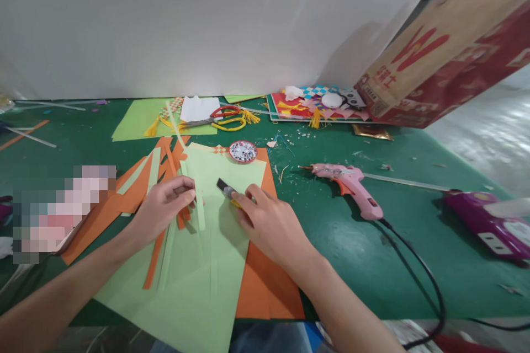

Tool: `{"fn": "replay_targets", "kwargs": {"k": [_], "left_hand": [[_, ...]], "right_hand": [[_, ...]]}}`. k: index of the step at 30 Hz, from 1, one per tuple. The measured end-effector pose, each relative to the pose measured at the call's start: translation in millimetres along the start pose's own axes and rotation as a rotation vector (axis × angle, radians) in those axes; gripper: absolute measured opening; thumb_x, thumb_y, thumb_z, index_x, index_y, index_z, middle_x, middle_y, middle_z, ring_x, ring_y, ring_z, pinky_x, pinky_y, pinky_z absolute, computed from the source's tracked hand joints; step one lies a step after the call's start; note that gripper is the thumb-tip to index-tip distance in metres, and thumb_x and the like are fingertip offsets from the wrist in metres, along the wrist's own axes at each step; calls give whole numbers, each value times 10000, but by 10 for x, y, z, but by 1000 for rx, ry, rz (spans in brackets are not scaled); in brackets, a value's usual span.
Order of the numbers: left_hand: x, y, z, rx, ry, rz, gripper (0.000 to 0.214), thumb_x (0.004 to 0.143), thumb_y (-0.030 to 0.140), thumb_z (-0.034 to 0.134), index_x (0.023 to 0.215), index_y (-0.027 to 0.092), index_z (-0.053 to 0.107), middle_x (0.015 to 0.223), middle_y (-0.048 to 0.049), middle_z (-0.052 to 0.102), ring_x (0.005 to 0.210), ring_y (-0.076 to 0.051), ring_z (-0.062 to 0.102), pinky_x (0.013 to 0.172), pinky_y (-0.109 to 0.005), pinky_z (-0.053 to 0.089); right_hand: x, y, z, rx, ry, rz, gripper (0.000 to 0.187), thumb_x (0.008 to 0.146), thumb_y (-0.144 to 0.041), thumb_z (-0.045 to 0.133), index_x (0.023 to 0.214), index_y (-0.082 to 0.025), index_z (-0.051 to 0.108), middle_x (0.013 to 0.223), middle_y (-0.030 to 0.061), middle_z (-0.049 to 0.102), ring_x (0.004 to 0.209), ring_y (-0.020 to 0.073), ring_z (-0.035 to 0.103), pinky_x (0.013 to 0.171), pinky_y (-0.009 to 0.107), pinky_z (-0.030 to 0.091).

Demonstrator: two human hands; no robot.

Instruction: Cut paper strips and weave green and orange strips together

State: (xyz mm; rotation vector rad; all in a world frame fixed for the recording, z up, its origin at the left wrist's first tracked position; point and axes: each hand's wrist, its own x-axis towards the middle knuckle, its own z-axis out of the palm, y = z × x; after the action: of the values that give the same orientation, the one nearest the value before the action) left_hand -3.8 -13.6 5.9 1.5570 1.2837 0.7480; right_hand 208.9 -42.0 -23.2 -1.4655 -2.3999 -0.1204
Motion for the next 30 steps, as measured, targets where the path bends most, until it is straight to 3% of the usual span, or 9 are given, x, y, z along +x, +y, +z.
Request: {"fn": "replay_targets", "kwargs": {"k": [15, 20, 23, 27, 30], "left_hand": [[19, 20, -6, -15, -19, -12, 131, 780, 311, 555, 748, 186, 579, 662, 0, 633, 585, -127, 618, 553, -240, 511], [33, 29, 1, -27, -41, -104, 157, 810, 329, 536, 799, 179, 582, 635, -4, 639, 465, -106, 556, 398, -203, 430], [33, 16, 18, 34, -22, -129, 133, 816, 295, 516, 806, 176, 574, 550, 14, 592, 441, -115, 544, 385, -207, 428], [26, -47, 20, 354, 54, 34, 119, 832, 283, 511, 833, 186, 580, 594, 17, 586, 448, -106, 522, 419, -214, 434], [28, -87, -15, 631, 136, 301, 144, 869, 261, 479, 894, 191, 602, 733, -20, 637, 564, -128, 579, 531, -248, 476]], "right_hand": [[-17, 6, -21, 38, 84, 2, 313, 924, -211, 402, 1107, -173, 653, 877, 62, 654, 620, 122, 618, 477, 219, 423], [-10, 31, -36, 70, 145, 49, 326, 943, -213, 379, 1151, -151, 622, 931, 94, 663, 763, 163, 648, 581, 249, 489], [-11, 41, -42, 79, 148, 67, 326, 941, -210, 381, 1155, -138, 617, 937, 101, 663, 779, 171, 648, 586, 258, 498], [-21, 42, -32, 77, 132, 61, 315, 945, -222, 383, 1125, -158, 633, 919, 89, 665, 750, 160, 644, 563, 248, 492], [-26, 36, -24, 73, 129, 65, 309, 947, -234, 385, 1107, -168, 641, 908, 85, 665, 727, 152, 641, 543, 241, 480]]}}
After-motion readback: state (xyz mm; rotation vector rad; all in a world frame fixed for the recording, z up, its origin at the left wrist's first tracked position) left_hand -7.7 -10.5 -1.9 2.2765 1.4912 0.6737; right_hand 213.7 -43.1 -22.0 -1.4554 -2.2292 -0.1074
